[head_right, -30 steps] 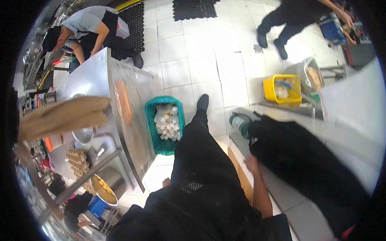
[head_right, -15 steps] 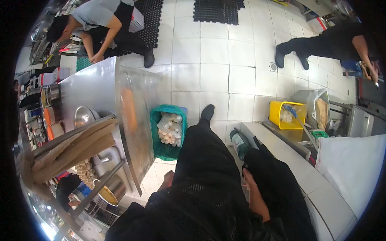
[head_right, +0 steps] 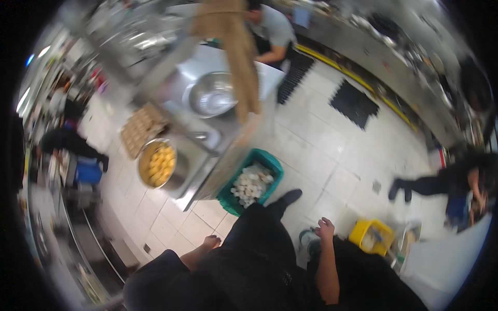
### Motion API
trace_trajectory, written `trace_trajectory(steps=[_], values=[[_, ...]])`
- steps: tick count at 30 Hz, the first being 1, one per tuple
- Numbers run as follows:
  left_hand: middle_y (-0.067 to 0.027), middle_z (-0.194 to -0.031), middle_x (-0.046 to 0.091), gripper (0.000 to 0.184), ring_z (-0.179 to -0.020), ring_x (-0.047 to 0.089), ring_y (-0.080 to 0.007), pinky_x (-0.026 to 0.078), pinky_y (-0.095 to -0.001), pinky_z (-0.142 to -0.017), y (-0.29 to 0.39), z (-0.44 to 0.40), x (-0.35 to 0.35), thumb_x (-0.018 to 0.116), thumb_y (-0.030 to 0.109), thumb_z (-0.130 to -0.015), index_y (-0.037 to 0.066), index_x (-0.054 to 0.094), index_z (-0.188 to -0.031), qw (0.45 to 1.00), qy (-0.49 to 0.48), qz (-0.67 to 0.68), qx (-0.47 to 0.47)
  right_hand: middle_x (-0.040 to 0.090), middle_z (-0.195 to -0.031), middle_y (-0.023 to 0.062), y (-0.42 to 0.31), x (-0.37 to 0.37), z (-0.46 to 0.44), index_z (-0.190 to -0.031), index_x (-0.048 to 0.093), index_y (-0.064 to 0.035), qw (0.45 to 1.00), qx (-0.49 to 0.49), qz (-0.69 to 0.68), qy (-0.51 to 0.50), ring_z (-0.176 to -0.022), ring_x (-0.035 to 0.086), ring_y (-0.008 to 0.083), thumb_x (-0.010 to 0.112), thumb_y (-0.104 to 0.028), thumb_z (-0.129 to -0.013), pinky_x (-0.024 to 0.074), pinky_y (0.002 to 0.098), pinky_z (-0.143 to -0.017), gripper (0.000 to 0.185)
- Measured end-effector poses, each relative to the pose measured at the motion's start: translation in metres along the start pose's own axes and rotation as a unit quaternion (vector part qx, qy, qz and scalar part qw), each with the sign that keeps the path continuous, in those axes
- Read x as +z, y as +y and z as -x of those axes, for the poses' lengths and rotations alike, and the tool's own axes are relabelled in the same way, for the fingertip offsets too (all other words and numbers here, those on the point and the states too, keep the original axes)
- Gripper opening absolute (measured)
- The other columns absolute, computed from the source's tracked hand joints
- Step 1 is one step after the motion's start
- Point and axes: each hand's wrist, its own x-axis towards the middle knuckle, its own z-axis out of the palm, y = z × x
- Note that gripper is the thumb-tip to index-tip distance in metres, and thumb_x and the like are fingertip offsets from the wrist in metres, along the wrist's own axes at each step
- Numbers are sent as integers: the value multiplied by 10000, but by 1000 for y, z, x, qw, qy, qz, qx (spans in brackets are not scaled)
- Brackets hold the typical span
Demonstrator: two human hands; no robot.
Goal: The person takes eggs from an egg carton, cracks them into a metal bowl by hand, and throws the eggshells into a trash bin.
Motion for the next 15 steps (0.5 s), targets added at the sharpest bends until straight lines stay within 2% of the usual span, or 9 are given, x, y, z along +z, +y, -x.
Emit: trace_trajectory(steps=[1, 3, 4, 6, 8, 10, 12, 13, 15], values=[[-142, -1032, 655, 592, -761, 665, -282, 603, -396, -635, -9, 21, -9, 713, 130, -796, 9, 550, -1352, 996, 63, 47, -32, 651, -1017, 78, -12, 20, -3, -1361, 548, -69, 998, -51, 30, -10, -781, 644, 181, 669, -138, -900, 525, 319, -637, 482], [-136, -998, 645, 429, -813, 661, -271, 611, -391, -640, -35, 54, -52, 723, 136, -800, -8, 623, -1192, 997, 30, 2, -64, 651, -848, 55, -29, 65, -1, -1223, 626, -37, 980, -188, 49, -50, -692, 624, 148, 698, -77, -883, 516, 273, -604, 350], [-132, -975, 642, 373, -816, 659, -264, 612, -392, -634, -64, 64, -71, 726, 134, -799, -11, 632, -1130, 997, 45, 4, -58, 651, -848, 55, -35, 89, 11, -1223, 626, -37, 976, -200, 53, -63, -692, 624, 148, 698, -77, -883, 516, 273, -604, 350], [-126, -915, 639, 295, -798, 658, -258, 612, -393, -624, -101, 84, -106, 733, 130, -793, -15, 653, -1038, 994, 79, 32, -70, 624, -707, 24, -65, 149, 68, -1032, 683, -13, 946, -293, 95, -105, -621, 590, 108, 739, -71, -876, 499, 239, -567, 175], [-114, -852, 657, 278, -745, 669, -246, 584, -396, -616, -126, 107, -131, 703, 199, -812, 7, 672, -1010, 986, 112, 58, -113, 616, -675, 3, -74, 201, 119, -899, 695, -13, 923, -347, 90, -136, -597, 565, 80, 762, -129, -888, 491, 244, -549, 134], [-103, -827, 675, 300, -715, 681, -232, 557, -398, -612, -165, 102, -162, 668, 270, -834, 28, 681, -1011, 981, 128, 58, -134, 597, -660, -5, -82, 241, 175, -893, 686, 1, 922, -345, 64, -161, -576, 525, 67, 756, -128, -893, 437, 240, -534, 146], [-111, -737, 599, 117, -709, 649, -247, 595, -373, -601, -215, 79, -193, 728, 94, -796, -7, 668, -801, 990, -11, -58, 125, 578, -645, -12, -77, 267, 213, -887, 677, 16, 925, -333, 32, -180, -555, 486, 54, 750, -126, -898, 383, 236, -519, 159], [-119, -721, 578, 129, -672, 627, -236, 588, -375, -578, -220, 75, -195, 706, 76, -809, -10, 637, -743, 990, 13, 15, 143, 589, -668, -20, -77, 282, 224, -893, 681, 8, 906, -381, 59, -176, -589, 494, 46, 742, -133, -910, 393, 221, -544, 155], [-135, -698, 556, 157, -635, 599, -239, 569, -387, -545, -191, 102, -204, 688, 62, -824, -9, 611, -707, 990, 58, 126, -13, 600, -690, -28, -97, 318, 256, -899, 684, 0, 875, -445, 89, -170, -624, 502, 38, 734, -141, -923, 403, 205, -569, 151]])
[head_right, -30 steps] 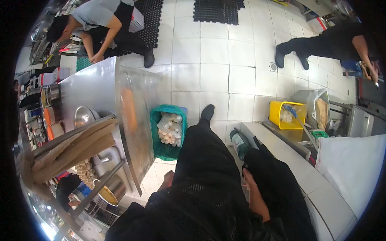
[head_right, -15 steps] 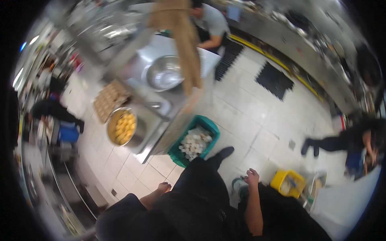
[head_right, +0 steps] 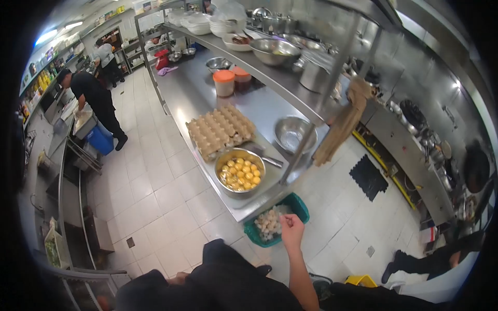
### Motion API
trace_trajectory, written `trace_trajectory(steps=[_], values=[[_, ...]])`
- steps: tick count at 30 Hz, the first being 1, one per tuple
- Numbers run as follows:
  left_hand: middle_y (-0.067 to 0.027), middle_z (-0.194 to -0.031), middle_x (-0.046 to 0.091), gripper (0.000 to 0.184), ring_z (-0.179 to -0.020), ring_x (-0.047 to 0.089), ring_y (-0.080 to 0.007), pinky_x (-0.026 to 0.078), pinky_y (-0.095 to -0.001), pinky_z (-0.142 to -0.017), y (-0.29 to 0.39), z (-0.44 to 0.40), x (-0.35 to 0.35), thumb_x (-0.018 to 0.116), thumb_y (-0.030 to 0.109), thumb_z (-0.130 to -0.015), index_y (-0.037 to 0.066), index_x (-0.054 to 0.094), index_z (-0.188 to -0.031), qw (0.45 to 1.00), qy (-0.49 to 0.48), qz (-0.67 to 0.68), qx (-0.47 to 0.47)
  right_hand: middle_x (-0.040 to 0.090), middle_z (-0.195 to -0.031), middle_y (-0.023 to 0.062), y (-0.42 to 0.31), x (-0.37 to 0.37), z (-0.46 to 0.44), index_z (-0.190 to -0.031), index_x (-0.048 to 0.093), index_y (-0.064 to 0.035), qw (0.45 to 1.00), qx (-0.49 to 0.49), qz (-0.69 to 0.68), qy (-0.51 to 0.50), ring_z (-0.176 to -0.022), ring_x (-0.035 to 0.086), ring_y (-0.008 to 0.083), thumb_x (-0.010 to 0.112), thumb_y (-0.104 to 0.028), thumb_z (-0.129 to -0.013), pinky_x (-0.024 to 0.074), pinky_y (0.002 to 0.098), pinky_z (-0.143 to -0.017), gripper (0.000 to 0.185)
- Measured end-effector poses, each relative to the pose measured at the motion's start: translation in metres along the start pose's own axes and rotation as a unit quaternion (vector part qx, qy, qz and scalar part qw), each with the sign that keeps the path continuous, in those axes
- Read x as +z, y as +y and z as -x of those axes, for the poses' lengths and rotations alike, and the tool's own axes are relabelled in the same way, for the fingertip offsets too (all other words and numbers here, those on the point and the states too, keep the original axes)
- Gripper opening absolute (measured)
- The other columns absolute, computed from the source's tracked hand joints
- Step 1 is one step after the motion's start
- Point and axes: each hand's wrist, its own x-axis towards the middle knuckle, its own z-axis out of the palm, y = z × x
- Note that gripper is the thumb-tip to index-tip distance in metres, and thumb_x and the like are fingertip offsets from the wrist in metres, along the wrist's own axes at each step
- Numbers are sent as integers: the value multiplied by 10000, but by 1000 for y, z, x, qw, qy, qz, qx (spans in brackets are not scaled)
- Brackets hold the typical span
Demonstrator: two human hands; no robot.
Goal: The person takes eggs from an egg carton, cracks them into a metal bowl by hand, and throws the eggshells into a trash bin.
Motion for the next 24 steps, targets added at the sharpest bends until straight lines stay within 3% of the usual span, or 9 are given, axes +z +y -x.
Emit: trace_trajectory(steps=[1, 3, 4, 6, 8, 11, 12, 17, 24], values=[[-135, -698, 556, 157, -635, 599, -239, 569, -387, -545, 3, -6, -17, 688, 62, -824, -9, 611, -707, 1000, -6, 6, 3, 598, -699, -32, -33, 21, -2, -907, 686, 0, 999, -49, 20, -11, -633, 494, 34, 726, -132, -927, 391, 204, -575, 139], [-156, -721, 582, 263, -659, 625, -282, 515, -465, -505, -39, -54, -61, 678, 220, -867, -12, 610, -764, 876, -396, 263, -85, 586, -722, -44, -74, 74, -13, -939, 697, -1, 993, -106, 15, -49, -648, 488, 33, 705, -98, -929, 398, 209, -591, 98], [-152, -726, 581, 263, -663, 623, -280, 516, -462, -514, -42, -64, -81, 675, 226, -872, -4, 606, -766, 874, -407, 253, -79, 586, -722, -44, -93, 109, -19, -939, 697, -1, 993, -109, 11, -50, -648, 488, 33, 705, -98, -929, 398, 209, -591, 98], [-143, -736, 579, 263, -670, 618, -276, 517, -457, -533, -28, -80, -107, 668, 237, -882, 11, 599, -768, 992, -56, 114, -20, 580, -671, -12, -128, 183, -17, -959, 709, -23, 977, -198, -12, -80, -631, 513, 66, 719, -127, -911, 422, 238, -586, 115], [-134, -745, 576, 263, -677, 613, -272, 517, -452, -551, -9, -113, -138, 662, 248, -892, 26, 591, -771, 986, 163, 30, 28, 664, -764, 76, -134, 260, -11, -1018, 715, -36, 974, -160, 1, -159, -664, 621, 151, 714, -147, -904, 502, 295, -642, 160], [-120, -759, 572, 264, -687, 606, -266, 519, -443, -579, 48, -155, -183, 653, 264, -907, 48, 579, -774, 911, 359, -2, 203, 596, -1238, 184, -144, 331, 20, -1245, 628, -76, 896, -176, 136, -384, -1006, 658, 286, 712, -161, -879, 533, 414, -836, 386], [-87, -793, 586, 226, -739, 596, -225, 526, -382, -654, 91, -146, -213, 655, 272, -930, 63, 597, -867, 962, 113, 114, 220, 509, -1410, 199, -143, 347, 29, -1348, 575, -101, 850, -211, 171, -451, -1128, 627, 324, 713, -161, -869, 524, 440, -907, 502], [-79, -1070, 577, 396, -898, 595, -182, 524, -341, -748, 362, -60, -175, 492, 410, -1041, 48, 583, -1176, 896, -162, 212, 355, 352, -1534, 185, -126, 370, 51, -1512, 408, -205, 874, -184, 208, -400, -1285, 507, 412, 702, -127, -874, 478, 471, -1023, 706], [-174, -1474, 411, 760, -1237, 551, -295, 541, -384, -911, 490, 18, -53, 344, 638, -1034, 212, 107, -1618, 783, -431, 64, 443, 504, -1397, 132, -122, 308, 16, -1359, 529, -106, 925, -253, 227, -167, -1202, 577, 382, 684, -108, -888, 535, 471, -927, 496]])
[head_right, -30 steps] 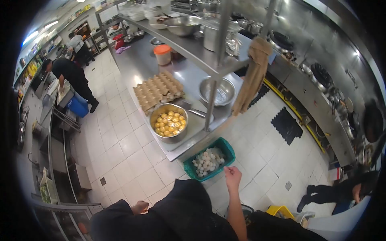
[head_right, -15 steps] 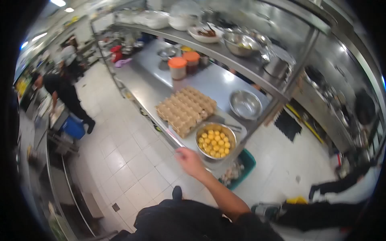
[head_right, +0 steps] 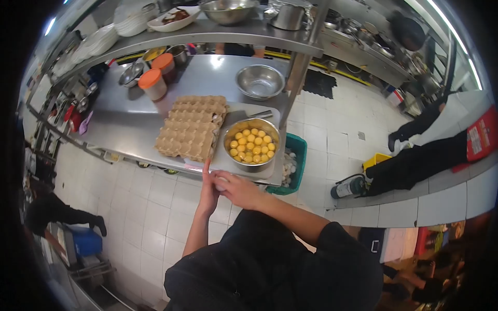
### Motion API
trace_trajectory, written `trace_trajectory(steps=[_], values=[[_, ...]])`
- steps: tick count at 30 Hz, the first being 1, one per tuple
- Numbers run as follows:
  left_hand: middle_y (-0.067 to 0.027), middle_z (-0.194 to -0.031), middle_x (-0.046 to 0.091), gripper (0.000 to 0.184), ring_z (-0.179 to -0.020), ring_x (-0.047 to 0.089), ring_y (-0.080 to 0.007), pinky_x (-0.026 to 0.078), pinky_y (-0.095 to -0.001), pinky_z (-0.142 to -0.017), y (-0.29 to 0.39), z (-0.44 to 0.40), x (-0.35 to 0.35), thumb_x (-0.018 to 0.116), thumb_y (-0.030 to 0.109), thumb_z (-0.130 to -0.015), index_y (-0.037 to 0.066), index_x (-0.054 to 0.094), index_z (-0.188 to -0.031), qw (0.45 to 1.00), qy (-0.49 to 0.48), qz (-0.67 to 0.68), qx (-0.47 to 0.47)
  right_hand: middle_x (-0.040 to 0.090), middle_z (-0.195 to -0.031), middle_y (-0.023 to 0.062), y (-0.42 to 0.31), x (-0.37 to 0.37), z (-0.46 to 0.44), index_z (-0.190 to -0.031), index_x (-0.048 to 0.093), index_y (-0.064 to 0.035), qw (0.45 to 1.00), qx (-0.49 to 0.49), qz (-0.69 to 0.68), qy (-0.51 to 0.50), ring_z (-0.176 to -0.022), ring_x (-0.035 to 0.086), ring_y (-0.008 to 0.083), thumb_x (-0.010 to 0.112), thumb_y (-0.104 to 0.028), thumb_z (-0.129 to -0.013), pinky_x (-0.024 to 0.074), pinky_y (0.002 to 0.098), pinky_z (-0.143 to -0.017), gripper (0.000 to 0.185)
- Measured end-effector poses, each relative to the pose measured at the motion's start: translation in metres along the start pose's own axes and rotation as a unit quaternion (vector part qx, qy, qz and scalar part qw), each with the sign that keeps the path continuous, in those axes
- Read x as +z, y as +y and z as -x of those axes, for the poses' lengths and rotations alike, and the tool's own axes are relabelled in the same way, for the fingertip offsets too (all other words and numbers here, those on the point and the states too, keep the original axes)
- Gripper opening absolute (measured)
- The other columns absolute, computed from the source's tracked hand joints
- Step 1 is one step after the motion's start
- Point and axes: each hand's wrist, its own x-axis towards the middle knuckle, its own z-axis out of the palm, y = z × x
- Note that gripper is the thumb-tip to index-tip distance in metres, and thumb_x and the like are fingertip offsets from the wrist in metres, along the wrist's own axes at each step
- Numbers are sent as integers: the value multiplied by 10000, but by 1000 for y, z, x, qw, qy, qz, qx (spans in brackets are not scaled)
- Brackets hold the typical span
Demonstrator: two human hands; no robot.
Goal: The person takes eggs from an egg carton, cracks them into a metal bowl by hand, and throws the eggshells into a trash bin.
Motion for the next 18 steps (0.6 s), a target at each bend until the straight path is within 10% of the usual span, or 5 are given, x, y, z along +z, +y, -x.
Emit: trace_trajectory(steps=[3, 8, 13, 16, 18], values=[[-194, -1547, 320, 870, -1202, 589, -307, 539, -386, -934, 33, -29, 35, 342, 715, -985, 237, -1, -1627, 995, -102, 6, -6, 580, -1288, 121, 5, -58, 5, -1289, 574, -76, 997, 31, 62, 27, -1094, 643, 350, 694, -134, -894, 573, 422, -850, 417], [-242, -1539, 330, 898, -1024, 680, -285, 561, -352, -867, 55, -78, 52, 380, 678, -1001, 133, 31, -1623, 991, -102, -81, 37, 605, -1239, 127, 45, -107, 21, -1272, 599, -78, 933, 97, 57, 342, -973, 680, 331, 733, -165, -877, 585, 388, -752, 427], [-192, -1480, 435, 705, -1041, 660, -227, 543, -321, -861, 46, -119, 46, 419, 516, -1054, 54, 274, -1567, 993, -74, -94, 22, 633, -1183, 119, 97, -109, 32, -1255, 602, -63, 965, 158, 146, 149, -858, 688, 250, 759, -203, -885, 563, 340, -690, 426], [-117, -1409, 521, 511, -1061, 633, -180, 520, -297, -883, 57, -135, 64, 563, 225, -1030, 50, 447, -1496, 989, -108, -96, -4, 666, -1053, 96, 96, -99, 0, -1252, 602, -50, 907, 192, -141, 349, -730, 658, 147, 711, -292, -949, 523, 273, -597, 403], [-92, -1386, 555, 556, -1054, 633, -172, 531, -308, -876, 66, -149, 81, 653, 103, -960, 74, 473, -1485, 946, -216, -231, 68, 677, -888, 52, 79, -109, -16, -1227, 605, -42, 763, 349, -415, 352, -594, 593, 76, 689, -320, -976, 454, 217, -496, 384]])
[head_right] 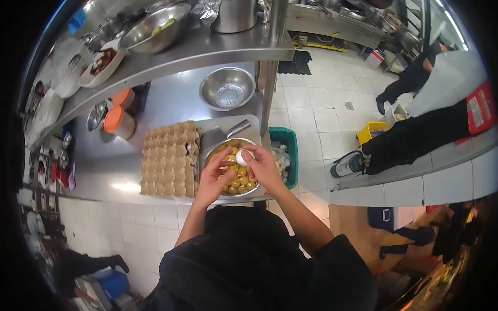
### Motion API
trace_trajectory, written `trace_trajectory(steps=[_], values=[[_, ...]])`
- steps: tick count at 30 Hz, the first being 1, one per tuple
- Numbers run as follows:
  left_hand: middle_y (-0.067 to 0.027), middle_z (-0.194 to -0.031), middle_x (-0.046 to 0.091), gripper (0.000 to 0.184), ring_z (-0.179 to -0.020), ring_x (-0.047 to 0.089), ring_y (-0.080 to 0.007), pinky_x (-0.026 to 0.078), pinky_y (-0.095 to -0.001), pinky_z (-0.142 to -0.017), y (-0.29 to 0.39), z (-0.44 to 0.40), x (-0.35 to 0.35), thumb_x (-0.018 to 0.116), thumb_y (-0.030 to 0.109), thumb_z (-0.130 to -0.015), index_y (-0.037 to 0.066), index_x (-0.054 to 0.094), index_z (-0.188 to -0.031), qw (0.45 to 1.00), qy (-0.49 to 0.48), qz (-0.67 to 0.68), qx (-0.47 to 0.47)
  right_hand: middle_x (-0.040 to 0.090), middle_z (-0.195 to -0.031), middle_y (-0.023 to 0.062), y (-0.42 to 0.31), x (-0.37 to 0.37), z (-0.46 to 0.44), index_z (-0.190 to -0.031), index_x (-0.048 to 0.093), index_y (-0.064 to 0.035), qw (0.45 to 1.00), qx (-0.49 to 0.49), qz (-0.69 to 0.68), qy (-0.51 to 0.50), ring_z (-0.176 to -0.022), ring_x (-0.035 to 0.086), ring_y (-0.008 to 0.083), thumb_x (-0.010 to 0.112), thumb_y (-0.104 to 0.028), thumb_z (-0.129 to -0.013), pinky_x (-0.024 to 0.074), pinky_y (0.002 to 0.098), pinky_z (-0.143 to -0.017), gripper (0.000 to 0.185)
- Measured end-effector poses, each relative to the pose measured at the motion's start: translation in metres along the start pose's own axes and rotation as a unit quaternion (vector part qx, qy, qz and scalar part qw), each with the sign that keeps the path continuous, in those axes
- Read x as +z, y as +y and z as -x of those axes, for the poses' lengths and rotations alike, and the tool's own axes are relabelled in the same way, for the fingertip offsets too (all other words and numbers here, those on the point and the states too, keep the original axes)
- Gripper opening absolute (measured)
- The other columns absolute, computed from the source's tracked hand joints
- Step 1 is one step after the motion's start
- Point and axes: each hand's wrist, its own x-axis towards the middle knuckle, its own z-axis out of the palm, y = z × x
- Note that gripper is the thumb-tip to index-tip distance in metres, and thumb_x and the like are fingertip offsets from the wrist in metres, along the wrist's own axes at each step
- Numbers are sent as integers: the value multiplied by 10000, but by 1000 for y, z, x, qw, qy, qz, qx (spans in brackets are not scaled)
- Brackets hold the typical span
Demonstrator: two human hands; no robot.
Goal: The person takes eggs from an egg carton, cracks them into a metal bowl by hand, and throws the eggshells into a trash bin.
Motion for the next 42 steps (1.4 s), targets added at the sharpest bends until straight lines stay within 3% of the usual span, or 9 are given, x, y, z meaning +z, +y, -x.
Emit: trace_trajectory(steps=[1, 7, 9, 12, 15, 23, 26, 29, 42], values=[[-69, -1336, 591, 587, -1047, 618, -142, 518, -284, -881, 9, -10, 2, 682, -18, -894, 56, 515, -1452, 999, -24, 43, -4, 662, -767, 46, 3, 4, -6, -1156, 596, -53, 1000, 14, -24, 10, -475, 528, 55, 663, -338, -994, 404, 221, -407, 335], [-29, -941, 711, 430, -792, 630, -95, 520, -260, -748, -13, -40, -32, 718, 61, -892, 18, 641, -1314, 985, -153, 24, -72, 624, -708, 58, 15, 26, -13, -1043, 535, -101, 990, 17, 121, 75, -498, 587, 118, 607, -356, -1018, 442, 254, -410, 267], [-44, -994, 714, 421, -862, 660, -103, 532, -250, -784, -50, -43, -42, 698, 40, -894, -4, 639, -1308, 978, -179, 60, -91, 616, -680, 61, 13, 36, -5, -1033, 565, -70, 974, -23, 202, 96, -500, 585, 133, 612, -358, -1013, 472, 278, -457, 292], [-75, -1119, 712, 422, -1007, 660, -132, 534, -253, -880, -47, -40, -46, 633, -31, -862, -26, 654, -1284, 969, -151, 94, -173, 651, -994, 89, 20, 39, -2, -1176, 664, -52, 926, -222, 287, 100, -850, 648, 181, 709, -175, -929, 535, 318, -732, 280], [-87, -1127, 710, 425, -1005, 669, -141, 549, -256, -864, -68, -38, -46, 629, -53, -848, -36, 659, -1271, 967, -150, 129, -160, 610, -1057, 117, 23, 43, 5, -1198, 679, -64, 897, -266, 348, 52, -888, 662, 254, 744, -113, -867, 537, 347, -764, 341], [-110, -1149, 699, 388, -1006, 684, -181, 574, -294, -885, -58, -35, -46, 633, -65, -856, -53, 663, -1242, 958, -167, 148, -179, 609, -1020, 111, 26, 46, 17, -1191, 695, -75, 929, -180, 312, 83, -883, 666, 209, 731, 3, -848, 564, 308, -740, 353], [-106, -1138, 703, 392, -1004, 682, -180, 573, -301, -900, -64, -33, -46, 627, -66, -848, -53, 667, -1237, 963, -178, 116, -166, 607, -1011, 113, 27, 42, 20, -1186, 695, -74, 934, -198, 293, 56, -823, 663, 207, 752, -2, -825, 560, 296, -715, 372], [-64, -1079, 719, 413, -894, 659, -105, 536, -240, -824, -78, -33, -48, 637, -33, -823, -19, 692, -1232, 965, -184, 90, -167, 626, -938, 152, 16, 42, 17, -1097, 706, -74, 908, -225, 352, 36, -858, 642, 336, 762, -71, -753, 536, 396, -743, 349], [-102, -955, 752, 403, -859, 660, -103, 537, -271, -788, -34, -33, -45, 659, 29, -804, 1, 718, -1202, 993, -59, 13, -102, 620, -949, 113, 22, 59, -10, -1015, 673, -67, 841, -345, 413, 48, -855, 651, 334, 713, -79, -722, 559, 402, -712, 295]])
